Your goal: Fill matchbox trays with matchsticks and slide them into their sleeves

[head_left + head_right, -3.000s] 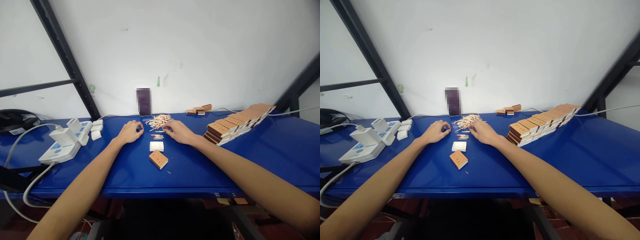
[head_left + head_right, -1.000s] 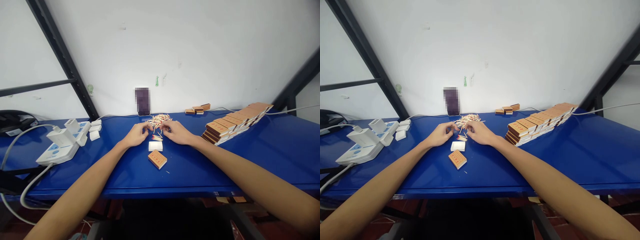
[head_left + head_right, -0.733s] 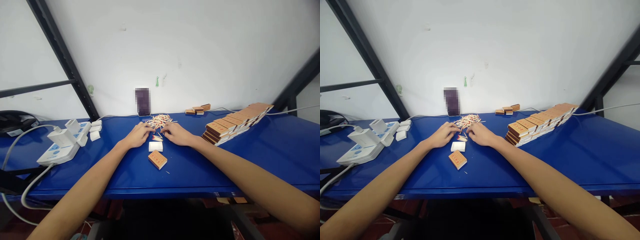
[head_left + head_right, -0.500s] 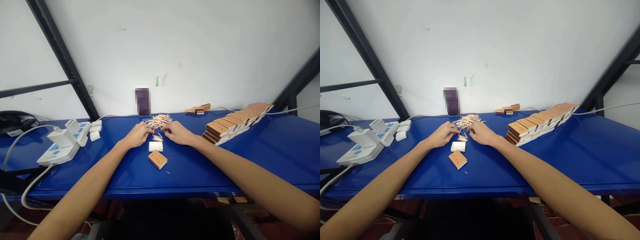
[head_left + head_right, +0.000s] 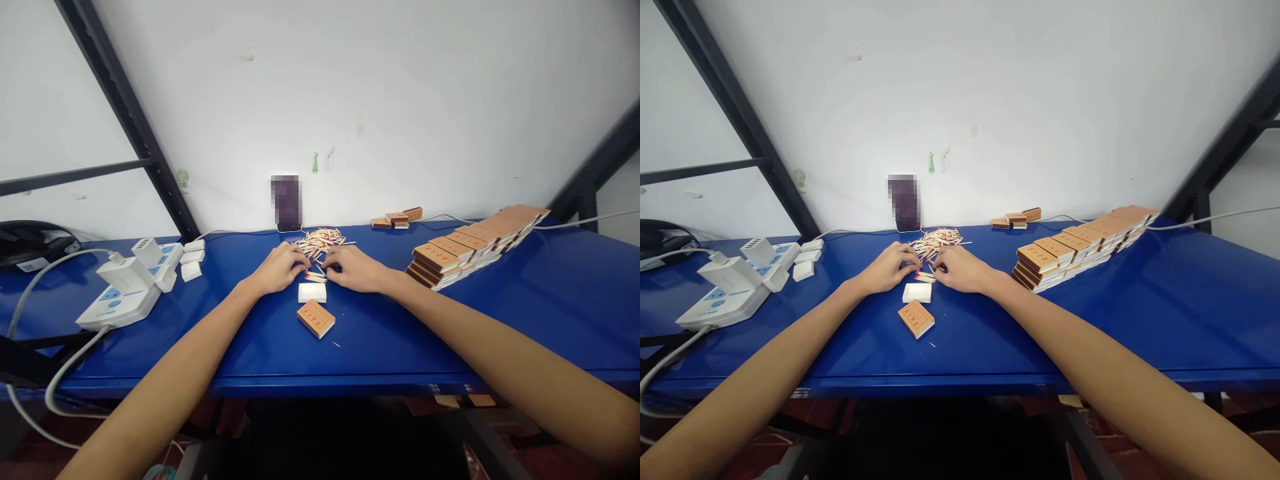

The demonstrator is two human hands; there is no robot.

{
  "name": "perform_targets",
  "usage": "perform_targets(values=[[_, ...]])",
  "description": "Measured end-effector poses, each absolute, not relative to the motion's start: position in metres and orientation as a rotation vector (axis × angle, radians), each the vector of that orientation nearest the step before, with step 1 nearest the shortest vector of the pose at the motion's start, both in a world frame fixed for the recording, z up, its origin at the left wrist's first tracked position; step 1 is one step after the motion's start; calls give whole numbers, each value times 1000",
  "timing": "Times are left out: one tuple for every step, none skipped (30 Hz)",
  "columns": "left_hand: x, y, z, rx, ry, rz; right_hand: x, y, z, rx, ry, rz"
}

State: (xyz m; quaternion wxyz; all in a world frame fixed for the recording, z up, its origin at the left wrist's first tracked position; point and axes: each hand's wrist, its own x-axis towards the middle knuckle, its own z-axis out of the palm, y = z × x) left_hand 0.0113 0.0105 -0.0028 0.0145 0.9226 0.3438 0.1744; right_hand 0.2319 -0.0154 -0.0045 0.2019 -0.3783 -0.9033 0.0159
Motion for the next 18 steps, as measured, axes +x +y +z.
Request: perform_targets(values=[[11, 12, -3, 2854, 1084, 545, 232, -17, -3, -1044, -2526, 55], [11, 13, -4, 2837, 1097, 548, 231, -18, -2, -1035, -2526, 63], [11, 14, -5, 2824, 1104, 551, 231, -19, -2, -1031, -2526, 70], [11, 15, -6, 2816, 1105, 555, 230, -19, -2, -1028, -2526, 77], [11, 16, -7, 2811, 1100, 560, 229, -19, -2, -1027, -2524, 82], [12, 17, -7, 2809, 1091, 563, 229, -18, -3, -1027, -2521, 83], [12, 17, -8, 2808, 1080, 564, 228, -18, -3, -1026, -2519, 83], [13, 17, -8, 2806, 1071, 565, 228, -18, -3, -1022, -2519, 80], [14, 17, -7, 2799, 1069, 573, 227, -17, -4, -1018, -2519, 74], [15, 16, -7, 2785, 1071, 587, 227, -17, -4, -1013, -2520, 66], [16, 16, -6, 2759, 1073, 610, 226, -17, -4, -1007, -2523, 60], [17, 15, -5, 2723, 1072, 636, 226, -17, -4, -1003, -2526, 54], [17, 14, -5, 2682, 1071, 663, 226, -17, -4, -999, -2530, 48], [18, 14, -5, 2643, 1070, 687, 225, -17, -4, -995, -2534, 44], [18, 14, -5, 2616, 1074, 706, 225, -17, -5, -989, -2539, 38], [18, 14, -6, 2605, 1085, 723, 225, -17, -5, -981, -2543, 30], [18, 15, -7, 2613, 1106, 736, 225, -16, -6, -972, -2545, 22], [18, 16, -8, 2632, 1132, 741, 225, -16, -6, -962, -2545, 16]])
